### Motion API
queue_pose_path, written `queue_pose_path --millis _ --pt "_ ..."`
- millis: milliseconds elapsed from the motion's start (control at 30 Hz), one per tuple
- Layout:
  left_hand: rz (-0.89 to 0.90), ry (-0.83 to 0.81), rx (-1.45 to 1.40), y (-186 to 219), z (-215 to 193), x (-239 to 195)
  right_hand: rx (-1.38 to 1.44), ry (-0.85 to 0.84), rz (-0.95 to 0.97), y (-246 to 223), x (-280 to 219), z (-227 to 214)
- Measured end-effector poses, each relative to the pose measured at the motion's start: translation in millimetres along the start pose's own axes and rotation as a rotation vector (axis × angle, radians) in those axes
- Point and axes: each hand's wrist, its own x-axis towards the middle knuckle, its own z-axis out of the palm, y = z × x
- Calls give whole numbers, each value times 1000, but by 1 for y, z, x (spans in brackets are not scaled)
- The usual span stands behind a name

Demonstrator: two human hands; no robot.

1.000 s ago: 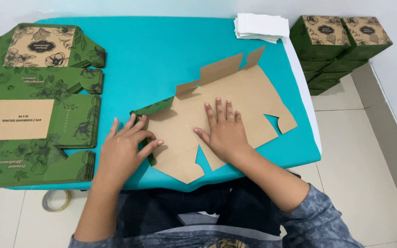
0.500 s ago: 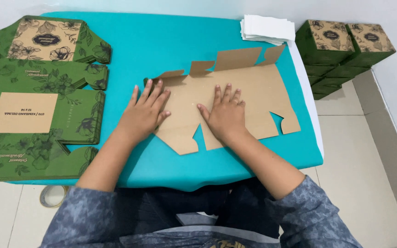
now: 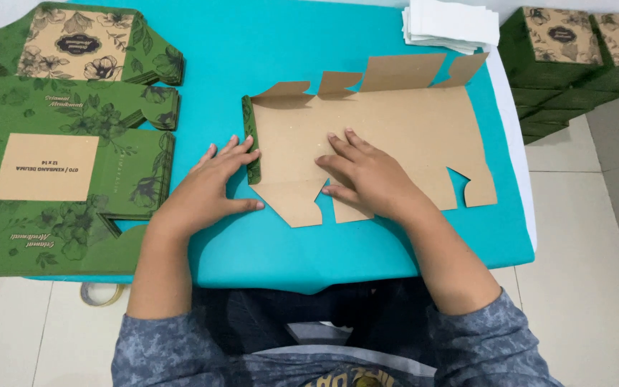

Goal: The person assembles a flat cardboard box by folding the sides and tucking the flaps into place. They then place a decorative lid on top to complete the box.

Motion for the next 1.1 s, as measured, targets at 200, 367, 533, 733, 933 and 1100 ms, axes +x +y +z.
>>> queue_pose_path --millis 200,367,533,733,933,1100 --pt "15 -35 61 -12 6 4 -60 144 -54 4 5 21" --pt "24 -3 98 -20 12 7 70 329 -45 -14 11 35" --pt "19 74 119 -29 15 11 170 370 -5 -9 24 43" --pt "-40 178 209 -29 21 16 237 397 69 -15 27 38" --pt "-19 237 266 -35 28 20 75 289 -223 -35 24 39" --pt "36 270 340 -40 34 21 25 51 -338 -37 18 45"
